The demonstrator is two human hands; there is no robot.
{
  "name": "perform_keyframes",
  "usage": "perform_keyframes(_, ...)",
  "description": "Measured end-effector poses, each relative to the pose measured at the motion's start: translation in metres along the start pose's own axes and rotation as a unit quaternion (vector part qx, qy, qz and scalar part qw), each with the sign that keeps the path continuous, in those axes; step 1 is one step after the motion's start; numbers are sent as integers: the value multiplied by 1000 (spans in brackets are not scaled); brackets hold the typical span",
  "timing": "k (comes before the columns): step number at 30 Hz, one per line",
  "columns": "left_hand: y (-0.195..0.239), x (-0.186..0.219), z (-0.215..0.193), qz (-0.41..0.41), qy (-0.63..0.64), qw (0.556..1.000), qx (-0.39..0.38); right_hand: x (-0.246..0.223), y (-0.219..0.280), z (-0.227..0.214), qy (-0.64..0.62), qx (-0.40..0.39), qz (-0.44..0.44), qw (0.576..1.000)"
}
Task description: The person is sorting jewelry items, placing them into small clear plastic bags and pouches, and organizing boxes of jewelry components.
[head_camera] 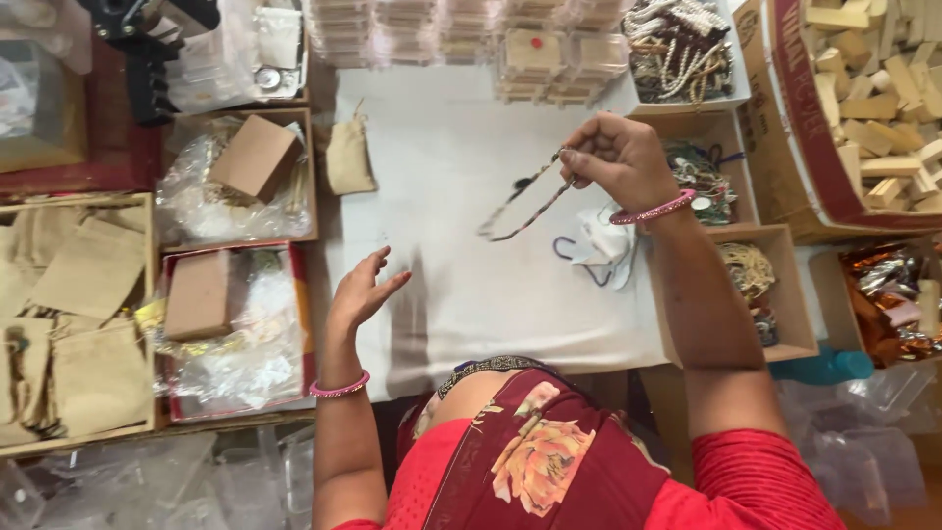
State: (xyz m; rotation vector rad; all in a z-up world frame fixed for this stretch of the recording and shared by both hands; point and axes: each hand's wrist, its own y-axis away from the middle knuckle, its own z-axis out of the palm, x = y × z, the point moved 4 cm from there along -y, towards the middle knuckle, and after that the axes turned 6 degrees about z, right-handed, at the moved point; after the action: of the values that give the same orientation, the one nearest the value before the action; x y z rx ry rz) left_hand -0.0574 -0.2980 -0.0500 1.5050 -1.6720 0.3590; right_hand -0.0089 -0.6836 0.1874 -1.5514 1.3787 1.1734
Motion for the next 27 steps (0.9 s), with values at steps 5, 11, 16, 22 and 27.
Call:
perform_keyframes(5, 0, -24, -13, 10, 16, 1000, -3, 82, -11, 27, 29, 57, 104, 993)
perform_keyframes(11, -15, -39, 0, 58, -31, 998, -16, 242, 20, -4, 314, 229, 239, 890)
perform_keyframes(16, -34, 0, 41, 74, -40, 996, -4, 342, 42, -4, 486, 211, 208, 822)
perform_keyframes(22, -77, 54, 122, 202, -100, 974, -5, 387, 39, -16, 538, 183, 177, 803)
perform_keyframes(27, -132, 83, 155, 205, -135, 954, 170, 230, 61, 58, 385, 163, 27, 908)
